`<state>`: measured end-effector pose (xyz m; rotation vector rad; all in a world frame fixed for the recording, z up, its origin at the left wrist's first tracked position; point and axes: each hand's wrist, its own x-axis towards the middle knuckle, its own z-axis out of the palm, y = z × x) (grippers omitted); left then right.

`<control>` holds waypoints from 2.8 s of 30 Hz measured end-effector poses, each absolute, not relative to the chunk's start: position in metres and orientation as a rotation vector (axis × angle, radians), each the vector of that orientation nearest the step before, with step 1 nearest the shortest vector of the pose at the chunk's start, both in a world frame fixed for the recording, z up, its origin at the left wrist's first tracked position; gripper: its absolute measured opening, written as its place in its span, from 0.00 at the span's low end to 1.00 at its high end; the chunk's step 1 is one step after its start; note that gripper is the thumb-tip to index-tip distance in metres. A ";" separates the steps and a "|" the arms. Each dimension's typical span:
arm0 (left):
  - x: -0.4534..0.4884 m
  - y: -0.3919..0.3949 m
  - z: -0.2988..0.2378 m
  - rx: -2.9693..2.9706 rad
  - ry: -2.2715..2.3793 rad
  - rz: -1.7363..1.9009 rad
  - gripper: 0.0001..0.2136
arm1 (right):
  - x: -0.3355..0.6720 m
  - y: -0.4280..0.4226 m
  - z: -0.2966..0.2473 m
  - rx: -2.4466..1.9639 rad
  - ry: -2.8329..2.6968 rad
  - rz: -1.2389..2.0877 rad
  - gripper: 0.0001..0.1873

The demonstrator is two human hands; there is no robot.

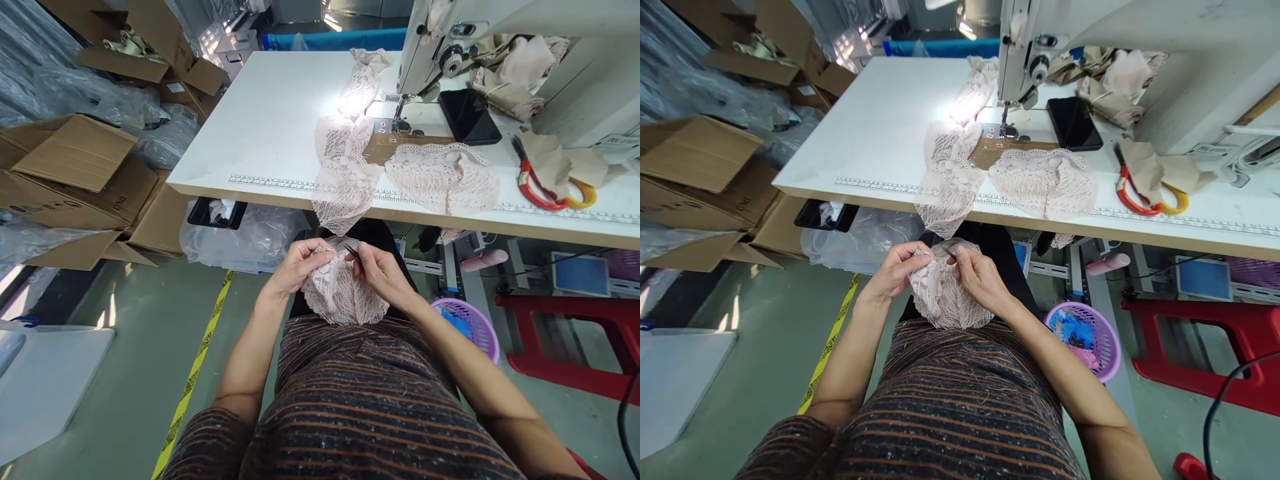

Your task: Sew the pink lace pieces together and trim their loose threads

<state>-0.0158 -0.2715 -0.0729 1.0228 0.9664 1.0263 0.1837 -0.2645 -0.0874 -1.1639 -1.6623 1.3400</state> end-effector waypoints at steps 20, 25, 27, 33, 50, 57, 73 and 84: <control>-0.013 -0.269 -0.067 0.923 0.958 0.959 0.13 | 0.177 -0.262 -0.073 -1.048 -1.874 1.214 0.29; -0.011 -0.270 -0.067 0.940 0.980 0.948 0.13 | 0.174 -0.263 -0.077 -1.095 -1.898 1.155 0.28; -0.011 -0.271 -0.069 0.955 0.984 0.946 0.13 | 0.174 -0.263 -0.081 -1.145 -1.882 1.117 0.27; -0.010 -0.255 -0.076 0.972 1.175 1.032 0.20 | 0.187 -0.254 -0.096 -1.211 -1.536 1.065 0.23; 0.002 -0.297 -0.125 0.212 0.648 0.948 0.22 | 0.151 -0.227 -0.106 -1.196 -1.311 1.117 0.28; -0.005 -0.293 -0.118 0.453 0.877 0.859 0.28 | 0.137 -0.223 -0.099 -1.128 -1.342 1.132 0.23; -0.006 -0.258 -0.085 1.271 0.892 1.089 0.16 | 0.182 -0.307 -0.067 -0.804 -1.878 1.271 0.18; -0.016 -0.273 -0.079 1.116 1.102 1.010 0.14 | 0.191 -0.253 -0.085 -1.083 -1.814 1.263 0.28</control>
